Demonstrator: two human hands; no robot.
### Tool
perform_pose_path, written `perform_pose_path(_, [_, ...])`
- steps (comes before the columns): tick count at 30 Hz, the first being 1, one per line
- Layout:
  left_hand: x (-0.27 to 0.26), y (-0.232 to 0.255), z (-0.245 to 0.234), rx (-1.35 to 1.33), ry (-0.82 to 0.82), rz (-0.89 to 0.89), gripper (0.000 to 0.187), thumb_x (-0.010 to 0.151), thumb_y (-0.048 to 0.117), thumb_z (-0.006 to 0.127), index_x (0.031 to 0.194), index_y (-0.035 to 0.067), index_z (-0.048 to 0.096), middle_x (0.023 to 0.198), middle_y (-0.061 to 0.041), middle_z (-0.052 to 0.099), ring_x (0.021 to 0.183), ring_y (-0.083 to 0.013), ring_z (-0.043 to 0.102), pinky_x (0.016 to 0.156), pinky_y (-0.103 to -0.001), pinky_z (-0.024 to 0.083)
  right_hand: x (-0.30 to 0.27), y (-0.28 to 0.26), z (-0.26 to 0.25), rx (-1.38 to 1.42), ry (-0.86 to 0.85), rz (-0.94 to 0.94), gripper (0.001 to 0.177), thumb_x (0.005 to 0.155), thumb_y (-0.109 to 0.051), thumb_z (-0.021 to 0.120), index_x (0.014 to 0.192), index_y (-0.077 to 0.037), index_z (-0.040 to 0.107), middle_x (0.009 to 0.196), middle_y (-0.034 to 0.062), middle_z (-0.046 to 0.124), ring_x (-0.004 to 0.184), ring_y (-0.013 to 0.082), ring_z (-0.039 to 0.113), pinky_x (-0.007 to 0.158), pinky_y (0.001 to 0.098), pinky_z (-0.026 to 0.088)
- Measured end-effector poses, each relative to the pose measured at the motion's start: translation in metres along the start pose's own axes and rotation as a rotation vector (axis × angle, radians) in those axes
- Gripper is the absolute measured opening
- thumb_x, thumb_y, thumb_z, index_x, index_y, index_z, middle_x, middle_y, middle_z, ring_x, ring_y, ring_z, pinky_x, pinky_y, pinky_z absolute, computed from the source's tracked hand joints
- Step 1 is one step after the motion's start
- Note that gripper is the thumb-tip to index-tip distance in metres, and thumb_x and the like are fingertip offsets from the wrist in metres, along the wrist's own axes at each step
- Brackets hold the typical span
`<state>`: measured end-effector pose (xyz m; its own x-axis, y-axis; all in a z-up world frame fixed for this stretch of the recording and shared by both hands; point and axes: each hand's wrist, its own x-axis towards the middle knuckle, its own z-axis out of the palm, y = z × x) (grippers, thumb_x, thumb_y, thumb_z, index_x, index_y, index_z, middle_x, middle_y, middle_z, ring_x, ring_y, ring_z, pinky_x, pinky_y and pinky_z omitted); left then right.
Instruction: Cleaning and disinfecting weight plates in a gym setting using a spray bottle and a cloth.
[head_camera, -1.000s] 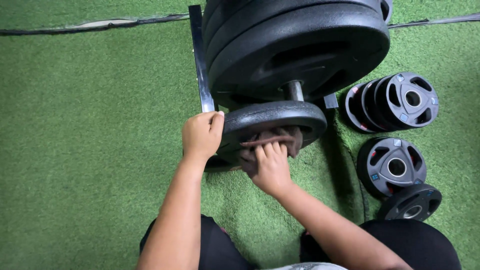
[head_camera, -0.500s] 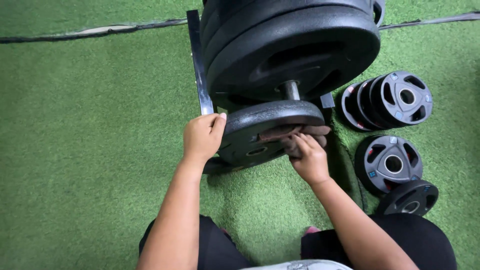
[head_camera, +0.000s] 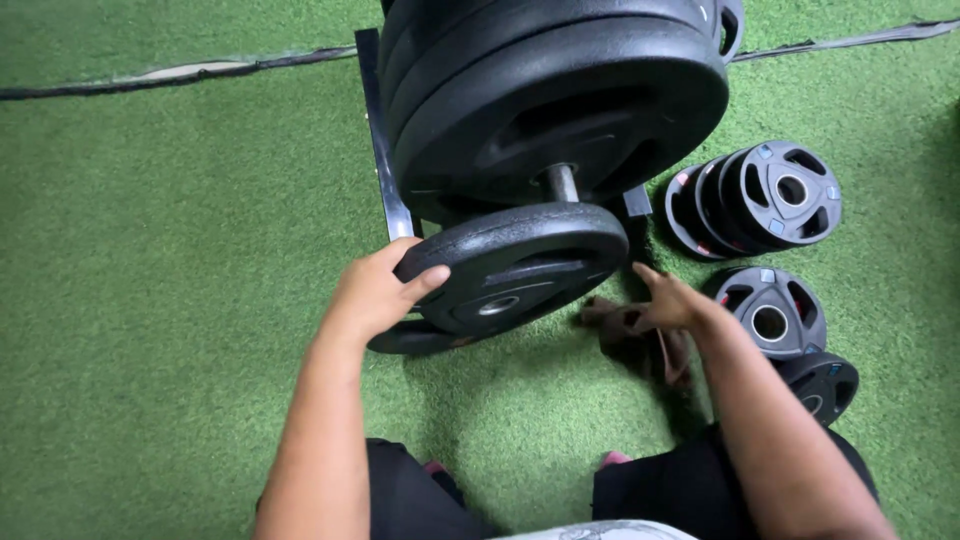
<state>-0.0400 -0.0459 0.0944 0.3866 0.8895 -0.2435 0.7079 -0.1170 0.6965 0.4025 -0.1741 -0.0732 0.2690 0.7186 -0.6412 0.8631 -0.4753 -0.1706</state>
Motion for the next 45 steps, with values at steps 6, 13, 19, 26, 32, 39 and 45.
perform_pose_path(6, [0.013,-0.089,0.027,-0.022,0.058,-0.185,0.065,0.090,0.067,0.052,0.120,0.014,0.074,0.113,-0.016,0.075,0.109,-0.0324,0.070,0.095,-0.042,0.051,0.014,-0.007,-0.016,0.925,0.228,-0.386,0.069,0.099,-0.040,0.059,0.154,-0.004,0.038,0.151,0.0187,0.051,0.137,0.0277,0.048,0.108,0.0441,0.038])
perform_pose_path(13, [0.052,-0.236,0.086,-0.650,0.188,-0.329,0.072,0.098,0.065,0.038,0.117,0.005,0.074,0.121,-0.011,0.073,0.115,-0.0236,0.062,0.104,-0.037,0.043,0.088,-0.036,0.029,1.431,0.209,-0.005,0.054,0.102,-0.052,0.052,0.123,-0.004,0.066,0.117,0.0087,0.071,0.105,0.0212,0.063,0.096,0.0362,0.047])
perform_pose_path(19, [0.075,-0.331,0.138,-0.936,0.364,-0.312,0.043,0.099,0.037,0.054,0.093,0.001,0.076,0.085,-0.007,0.068,0.078,-0.0218,0.058,0.076,-0.041,0.047,0.113,-0.022,0.059,1.536,0.344,-0.191,0.043,0.100,-0.041,0.053,0.110,-0.003,0.073,0.107,0.0106,0.073,0.098,0.0236,0.064,0.094,0.0355,0.047])
perform_pose_path(26, [0.047,-0.334,0.129,-1.256,0.240,-0.466,0.023,0.088,0.034,0.060,0.078,0.014,0.068,0.076,-0.002,0.068,0.073,-0.0185,0.063,0.072,-0.037,0.051,0.039,-0.051,0.028,1.196,0.302,-0.428,0.052,0.099,-0.045,0.055,0.117,0.001,0.069,0.109,0.0085,0.071,0.104,0.0198,0.061,0.097,0.0343,0.045])
perform_pose_path(32, [0.062,-0.314,0.134,-1.298,0.282,-0.510,0.025,0.089,0.033,0.062,0.079,0.011,0.068,0.075,-0.004,0.067,0.072,-0.0215,0.063,0.071,-0.040,0.051,-0.094,-0.132,-0.071,0.482,0.301,-0.714,0.070,0.070,-0.040,0.084,0.123,-0.001,0.061,0.109,0.0147,0.072,0.104,0.0253,0.067,0.094,0.0385,0.051])
perform_pose_path(39, [0.051,-0.180,0.110,-0.753,0.172,-0.295,0.037,0.088,0.034,0.058,0.083,0.001,0.074,0.076,-0.006,0.071,0.073,-0.0178,0.061,0.071,-0.036,0.047,-0.105,-0.122,-0.098,0.196,0.429,-0.569,0.065,0.055,-0.022,0.090,0.113,-0.007,0.067,0.095,0.0185,0.074,0.089,0.0338,0.072,0.082,0.0416,0.056])
perform_pose_path(45, [0.042,-0.175,0.119,-0.761,-0.003,-0.143,0.046,0.096,0.046,0.053,0.089,0.006,0.075,0.085,-0.004,0.072,0.081,-0.0147,0.063,0.079,-0.032,0.048,-0.095,-0.079,-0.083,0.312,0.398,-0.576,0.061,0.050,-0.012,0.083,0.108,-0.005,0.068,0.087,0.0149,0.075,0.082,0.0267,0.074,0.077,0.0379,0.057])
